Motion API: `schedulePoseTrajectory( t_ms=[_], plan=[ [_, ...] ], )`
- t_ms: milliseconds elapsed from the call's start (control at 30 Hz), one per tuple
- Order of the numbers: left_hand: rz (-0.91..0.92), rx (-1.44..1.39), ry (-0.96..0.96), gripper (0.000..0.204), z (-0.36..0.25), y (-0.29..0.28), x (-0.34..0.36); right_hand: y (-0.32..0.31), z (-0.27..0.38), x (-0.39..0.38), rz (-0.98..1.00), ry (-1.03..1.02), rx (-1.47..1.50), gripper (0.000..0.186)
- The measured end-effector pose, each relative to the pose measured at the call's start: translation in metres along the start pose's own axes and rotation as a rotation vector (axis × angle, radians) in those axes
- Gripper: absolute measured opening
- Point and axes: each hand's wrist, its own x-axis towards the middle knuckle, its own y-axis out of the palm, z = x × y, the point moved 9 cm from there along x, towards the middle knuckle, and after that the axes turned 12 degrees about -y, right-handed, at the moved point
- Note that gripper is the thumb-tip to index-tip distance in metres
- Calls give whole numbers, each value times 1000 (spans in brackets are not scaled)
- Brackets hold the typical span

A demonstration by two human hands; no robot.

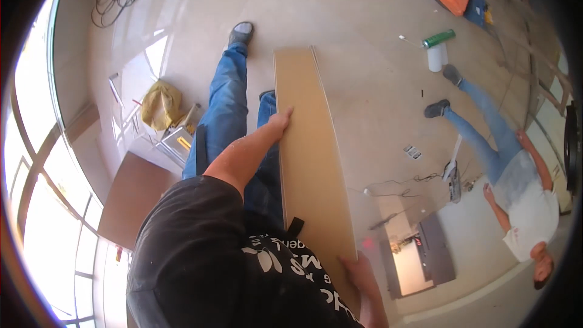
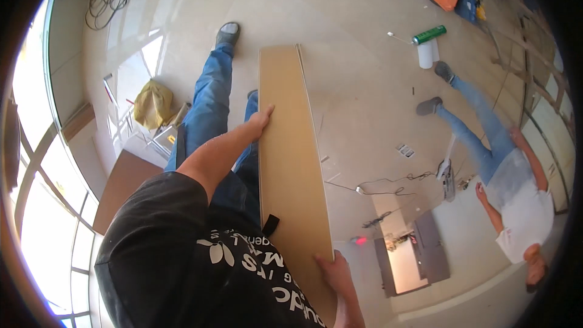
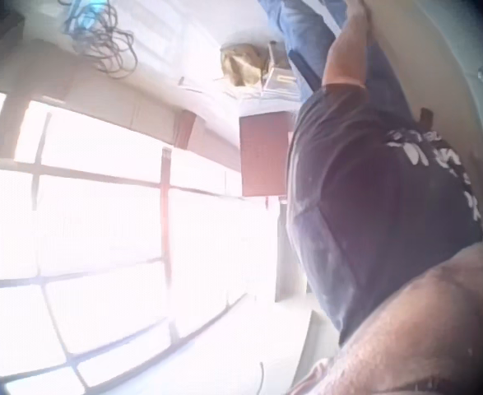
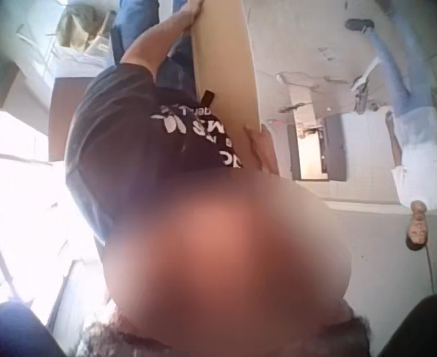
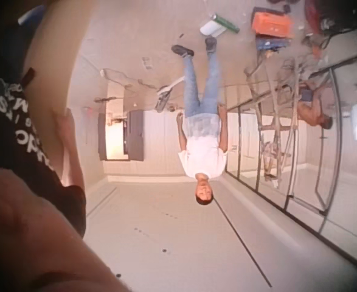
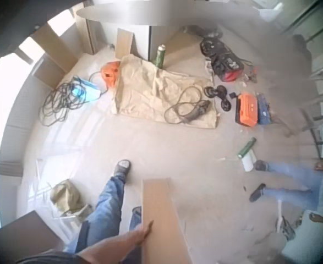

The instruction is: The person uses a table saw to cut several wood-look tiles, stacking the resulting pieces together before carrying the stack over to a window sill.

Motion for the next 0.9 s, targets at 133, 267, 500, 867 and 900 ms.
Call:
schedulePoseTrajectory(
  t_ms=[133, 267, 500, 867, 900],
  plan=[
    [-5, 52, -36, 86, -26, -7, -21, 11, 37, -25, -35, 68, -39, 50],
    [58, 20, -101, 89, -47, -7, -47, 3, 93, -45, -58, -4, -103, 49],
    [-7, 98, -141, 89, -75, -16, -59, -9, 156, -60, -36, 110, -23, 51],
    [-1, 42, -129, 90, -79, -2, -46, -31, 214, -58, -4, 165, -91, 53],
    [-1, 46, -128, 90, -83, 0, -49, -34, 211, -55, -6, 192, -92, 53]
  ],
)
